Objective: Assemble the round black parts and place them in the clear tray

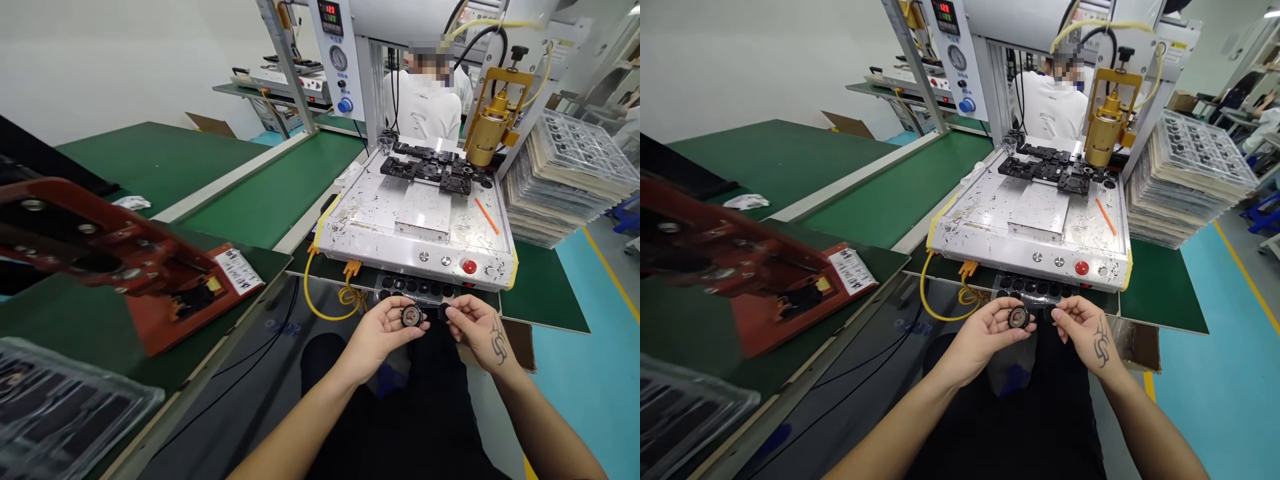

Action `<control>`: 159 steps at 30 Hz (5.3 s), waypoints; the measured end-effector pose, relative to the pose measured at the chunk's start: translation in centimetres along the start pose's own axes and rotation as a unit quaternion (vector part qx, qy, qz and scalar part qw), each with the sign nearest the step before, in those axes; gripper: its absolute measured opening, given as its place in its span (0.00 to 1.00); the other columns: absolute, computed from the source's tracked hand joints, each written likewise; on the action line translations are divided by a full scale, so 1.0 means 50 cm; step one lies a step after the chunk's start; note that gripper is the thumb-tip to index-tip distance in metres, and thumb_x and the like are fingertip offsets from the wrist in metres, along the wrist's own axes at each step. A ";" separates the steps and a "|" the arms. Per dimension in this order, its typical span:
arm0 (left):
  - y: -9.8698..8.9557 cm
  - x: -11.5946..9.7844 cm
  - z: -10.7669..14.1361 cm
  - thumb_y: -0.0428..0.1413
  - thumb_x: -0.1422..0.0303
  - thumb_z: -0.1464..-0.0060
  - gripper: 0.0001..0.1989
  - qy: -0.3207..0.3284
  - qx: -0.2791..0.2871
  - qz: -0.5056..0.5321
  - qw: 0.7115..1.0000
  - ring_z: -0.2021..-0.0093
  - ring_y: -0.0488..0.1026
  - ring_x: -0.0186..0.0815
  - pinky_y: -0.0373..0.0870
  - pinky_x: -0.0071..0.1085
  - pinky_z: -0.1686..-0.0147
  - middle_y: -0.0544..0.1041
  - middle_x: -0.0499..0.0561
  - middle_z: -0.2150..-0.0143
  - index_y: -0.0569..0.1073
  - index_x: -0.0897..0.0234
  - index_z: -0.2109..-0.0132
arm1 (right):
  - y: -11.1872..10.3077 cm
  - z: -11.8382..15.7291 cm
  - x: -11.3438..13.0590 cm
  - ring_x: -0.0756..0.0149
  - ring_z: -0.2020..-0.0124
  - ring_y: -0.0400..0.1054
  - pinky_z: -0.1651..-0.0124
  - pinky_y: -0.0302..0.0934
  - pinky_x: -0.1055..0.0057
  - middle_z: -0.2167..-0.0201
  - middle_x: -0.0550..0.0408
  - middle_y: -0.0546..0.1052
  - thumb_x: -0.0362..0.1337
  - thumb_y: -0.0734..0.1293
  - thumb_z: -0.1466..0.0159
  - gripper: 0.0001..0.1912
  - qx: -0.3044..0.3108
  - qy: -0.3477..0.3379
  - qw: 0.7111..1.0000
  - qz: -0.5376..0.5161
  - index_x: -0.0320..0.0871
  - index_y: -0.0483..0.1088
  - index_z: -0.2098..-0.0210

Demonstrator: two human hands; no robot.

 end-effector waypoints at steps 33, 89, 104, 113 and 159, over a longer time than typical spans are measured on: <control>0.039 -0.022 0.069 0.67 0.58 0.35 0.22 0.021 0.000 0.056 0.998 0.44 0.83 0.49 0.81 0.48 0.39 0.85 0.59 0.45 0.81 0.63 0.40 | 0.010 0.032 0.032 0.59 0.56 0.70 0.53 0.63 0.65 0.56 0.51 0.76 0.49 0.72 0.28 0.16 0.094 -0.079 0.986 0.114 0.46 0.72 0.67; 0.038 -0.039 0.076 0.56 0.68 0.30 0.29 0.121 0.009 -0.315 0.941 0.51 0.85 0.43 0.81 0.38 0.47 0.86 0.57 0.47 0.65 0.61 0.26 | 0.049 0.018 0.042 0.53 0.51 0.73 0.47 0.69 0.55 0.53 0.48 0.78 0.40 0.68 0.26 0.09 0.177 -0.269 0.896 0.308 0.52 0.79 0.48; 0.048 -0.048 0.075 0.67 0.61 0.38 0.13 0.127 -0.100 -0.142 0.977 0.66 0.81 0.37 0.80 0.33 0.61 0.82 0.51 0.64 0.80 0.65 0.52 | 0.079 0.012 0.020 0.68 0.76 0.69 0.76 0.64 0.71 0.72 0.58 0.75 0.53 0.76 0.32 0.19 0.111 -0.043 0.991 0.055 0.45 0.79 0.52; 0.051 -0.046 0.083 0.68 0.59 0.40 0.15 0.113 -0.111 -0.132 0.979 0.64 0.78 0.36 0.78 0.31 0.62 0.81 0.52 0.63 0.81 0.65 0.52 | 0.090 0.035 0.043 0.63 0.72 0.73 0.69 0.72 0.66 0.70 0.55 0.79 0.54 0.74 0.31 0.16 0.087 -0.093 0.985 0.117 0.47 0.79 0.56; -0.551 -0.125 0.806 0.63 0.62 0.31 0.15 -0.226 -0.790 -0.368 0.436 0.48 0.80 0.44 0.80 0.45 0.48 0.80 0.56 0.44 0.77 0.65 0.43 | 0.088 -0.101 -0.130 0.58 0.69 0.79 0.65 0.78 0.73 0.63 0.49 0.86 0.58 0.74 0.35 0.26 0.272 -0.121 0.922 0.246 0.48 0.81 0.46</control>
Point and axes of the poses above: each hand's wrist, its own z-axis away from the middle knuckle, its own y-axis out of the palm, x = y × z, the point moved 2 cm from there along -z, towards the middle knuckle
